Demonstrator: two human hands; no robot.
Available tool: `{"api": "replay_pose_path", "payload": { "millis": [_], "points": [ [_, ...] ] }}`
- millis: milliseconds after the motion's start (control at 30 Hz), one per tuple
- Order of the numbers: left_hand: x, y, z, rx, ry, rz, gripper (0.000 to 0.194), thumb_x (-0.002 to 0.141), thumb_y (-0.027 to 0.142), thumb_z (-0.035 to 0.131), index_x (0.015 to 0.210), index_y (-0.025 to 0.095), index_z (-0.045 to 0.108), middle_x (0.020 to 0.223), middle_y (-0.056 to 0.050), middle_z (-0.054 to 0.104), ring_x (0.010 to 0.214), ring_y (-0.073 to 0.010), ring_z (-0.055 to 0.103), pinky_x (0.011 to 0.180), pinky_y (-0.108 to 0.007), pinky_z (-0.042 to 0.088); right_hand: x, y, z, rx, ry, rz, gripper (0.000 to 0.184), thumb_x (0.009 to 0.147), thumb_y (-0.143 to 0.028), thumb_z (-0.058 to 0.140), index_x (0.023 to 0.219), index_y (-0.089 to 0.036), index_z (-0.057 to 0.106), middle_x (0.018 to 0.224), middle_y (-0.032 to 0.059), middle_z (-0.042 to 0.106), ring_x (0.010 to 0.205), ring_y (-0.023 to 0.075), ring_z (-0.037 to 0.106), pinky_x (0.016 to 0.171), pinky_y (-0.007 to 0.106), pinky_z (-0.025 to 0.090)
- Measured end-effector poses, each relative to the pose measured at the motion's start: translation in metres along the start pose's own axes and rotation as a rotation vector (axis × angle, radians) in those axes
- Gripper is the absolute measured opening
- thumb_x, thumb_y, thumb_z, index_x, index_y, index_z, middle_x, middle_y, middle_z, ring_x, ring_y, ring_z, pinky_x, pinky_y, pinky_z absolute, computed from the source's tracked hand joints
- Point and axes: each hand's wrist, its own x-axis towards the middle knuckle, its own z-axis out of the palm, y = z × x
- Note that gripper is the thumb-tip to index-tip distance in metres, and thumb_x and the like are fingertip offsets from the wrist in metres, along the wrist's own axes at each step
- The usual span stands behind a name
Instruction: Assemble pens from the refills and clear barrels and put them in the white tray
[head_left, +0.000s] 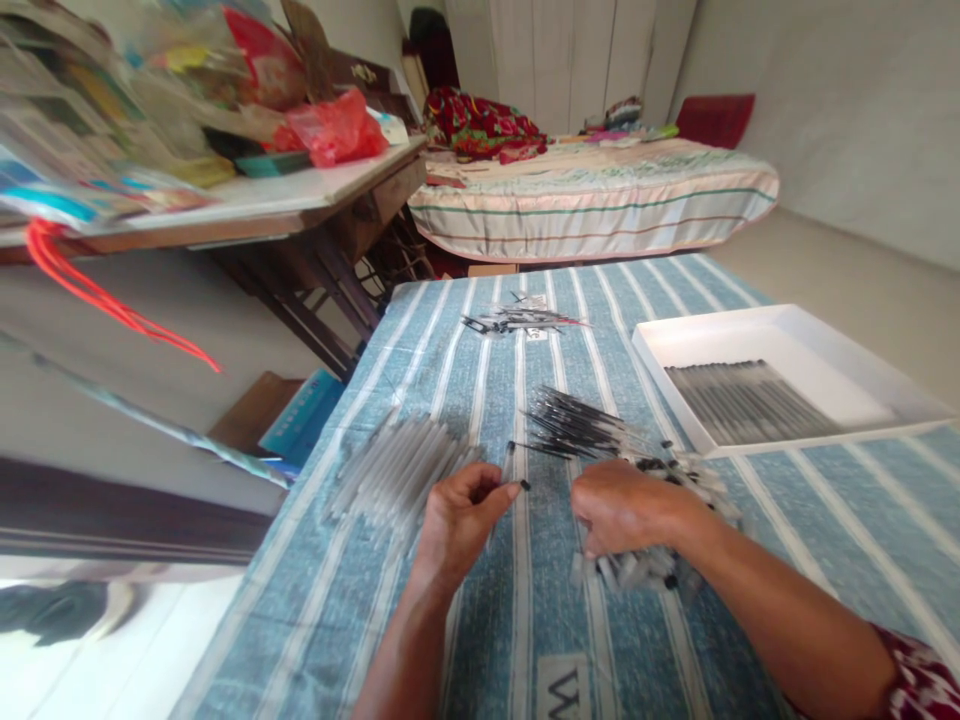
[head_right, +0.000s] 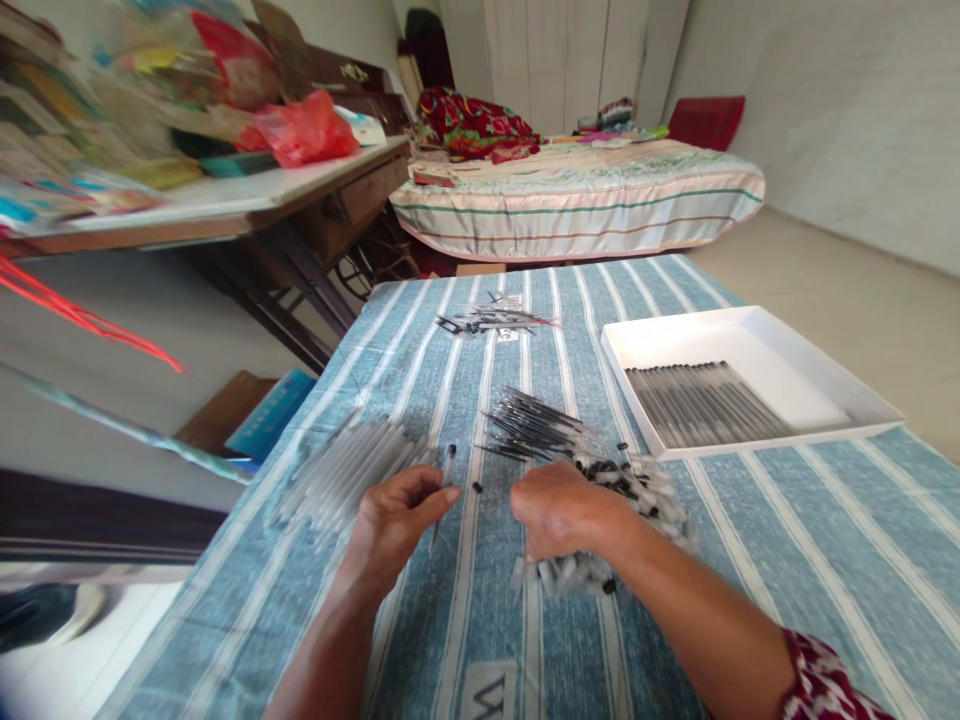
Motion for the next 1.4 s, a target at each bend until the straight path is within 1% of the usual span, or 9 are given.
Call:
{"api": "replay_pose_path", "payload": {
  "millis": [167, 267, 400, 500, 633, 733, 833, 1100, 1400],
  "points": [
    [-0.001, 0.005, 0.002, -0.132, 0.037, -0.051, 0.019, 0.064, 0.03, 0.07, 0.063, 0.014, 0.06, 0.05, 0.005, 0.051, 0.047, -0.0078, 0.042, 0.046, -0.02, 0.031, -0.001, 0.004, 0.002, 0.029, -0.015, -0.035, 0.017, 0.052, -0.032, 0.077, 0.057, -0.017, 0.071, 0.054, 0.0054, 0.066, 0.051, 0.0161, 0.057, 0.042, 0.023, 0.022],
    [-0.002, 0.011, 0.002, -0.176, 0.062, -0.077, 0.019, 0.063, 0.03, 0.071, 0.062, 0.014, 0.06, 0.048, 0.005, 0.05, 0.045, -0.0075, 0.043, 0.045, -0.019, 0.031, -0.001, 0.009, 0.007, 0.021, -0.004, -0.066, 0.003, 0.053, -0.019, 0.07, 0.056, -0.017, 0.07, 0.053, 0.0046, 0.065, 0.049, 0.0147, 0.055, 0.043, 0.022, 0.022],
    [-0.004, 0.017, 0.002, -0.207, 0.079, -0.099, 0.018, 0.063, 0.028, 0.071, 0.062, 0.014, 0.06, 0.046, 0.006, 0.051, 0.043, -0.0067, 0.043, 0.042, -0.019, 0.029, 0.0, 0.012, 0.007, 0.107, 0.05, -0.109, 0.015, 0.054, -0.008, 0.058, 0.06, -0.017, 0.069, 0.055, 0.0013, 0.064, 0.05, 0.0119, 0.052, 0.045, 0.021, 0.023],
    [-0.004, 0.015, 0.001, -0.284, 0.073, -0.093, 0.018, 0.065, 0.028, 0.07, 0.062, 0.014, 0.06, 0.047, 0.005, 0.053, 0.042, -0.0059, 0.043, 0.042, -0.018, 0.03, 0.002, 0.014, 0.001, 0.36, 0.139, -0.126, 0.012, 0.061, -0.016, 0.061, 0.07, -0.017, 0.069, 0.056, -0.0032, 0.059, 0.051, 0.0092, 0.048, 0.047, 0.019, 0.027],
    [-0.003, 0.01, -0.002, -0.458, 0.083, -0.073, 0.016, 0.07, 0.027, 0.069, 0.069, 0.013, 0.062, 0.053, 0.002, 0.059, 0.044, -0.0056, 0.046, 0.043, -0.017, 0.032, 0.005, 0.014, -0.003, 0.795, 0.231, -0.157, 0.009, 0.066, -0.021, 0.062, 0.071, -0.014, 0.064, 0.055, -0.005, 0.053, 0.052, 0.008, 0.048, 0.05, 0.018, 0.035],
    [-0.002, 0.01, -0.003, -0.603, 0.127, -0.077, 0.013, 0.069, 0.023, 0.069, 0.071, 0.013, 0.061, 0.062, 0.0, 0.065, 0.045, -0.0051, 0.049, 0.043, -0.016, 0.035, 0.008, 0.012, 0.002, 1.104, 0.203, -0.122, 0.01, 0.068, -0.022, 0.062, 0.072, -0.015, 0.057, 0.054, -0.0058, 0.053, 0.047, 0.008, 0.051, 0.047, 0.018, 0.038],
    [-0.002, 0.013, -0.005, -0.724, 0.179, -0.088, 0.013, 0.068, 0.02, 0.07, 0.07, 0.013, 0.059, 0.065, 0.0, 0.067, 0.045, -0.0049, 0.051, 0.044, -0.015, 0.039, 0.009, 0.01, 0.008, 1.291, 0.189, -0.14, 0.016, 0.069, -0.026, 0.065, 0.075, -0.015, 0.055, 0.054, -0.0043, 0.058, 0.045, 0.009, 0.055, 0.045, 0.018, 0.04],
    [-0.004, 0.019, -0.007, -0.875, 0.235, -0.09, 0.016, 0.065, 0.018, 0.072, 0.072, 0.013, 0.058, 0.064, -0.001, 0.068, 0.046, -0.0052, 0.054, 0.044, -0.014, 0.042, 0.012, 0.006, 0.015, 1.519, 0.323, -0.215, 0.02, 0.07, -0.026, 0.07, 0.078, -0.013, 0.057, 0.06, 0.0016, 0.066, 0.046, 0.0102, 0.059, 0.044, 0.019, 0.044],
    [-0.003, 0.02, -0.007, -0.92, 0.273, -0.079, 0.016, 0.063, 0.017, 0.073, 0.069, 0.012, 0.059, 0.064, -0.002, 0.068, 0.045, -0.0066, 0.054, 0.041, -0.016, 0.041, 0.019, -0.004, 0.022, 1.573, 0.473, -0.222, 0.019, 0.068, -0.023, 0.072, 0.076, -0.014, 0.057, 0.059, 0.0013, 0.067, 0.048, 0.0118, 0.062, 0.045, 0.02, 0.047]
  ]
}}
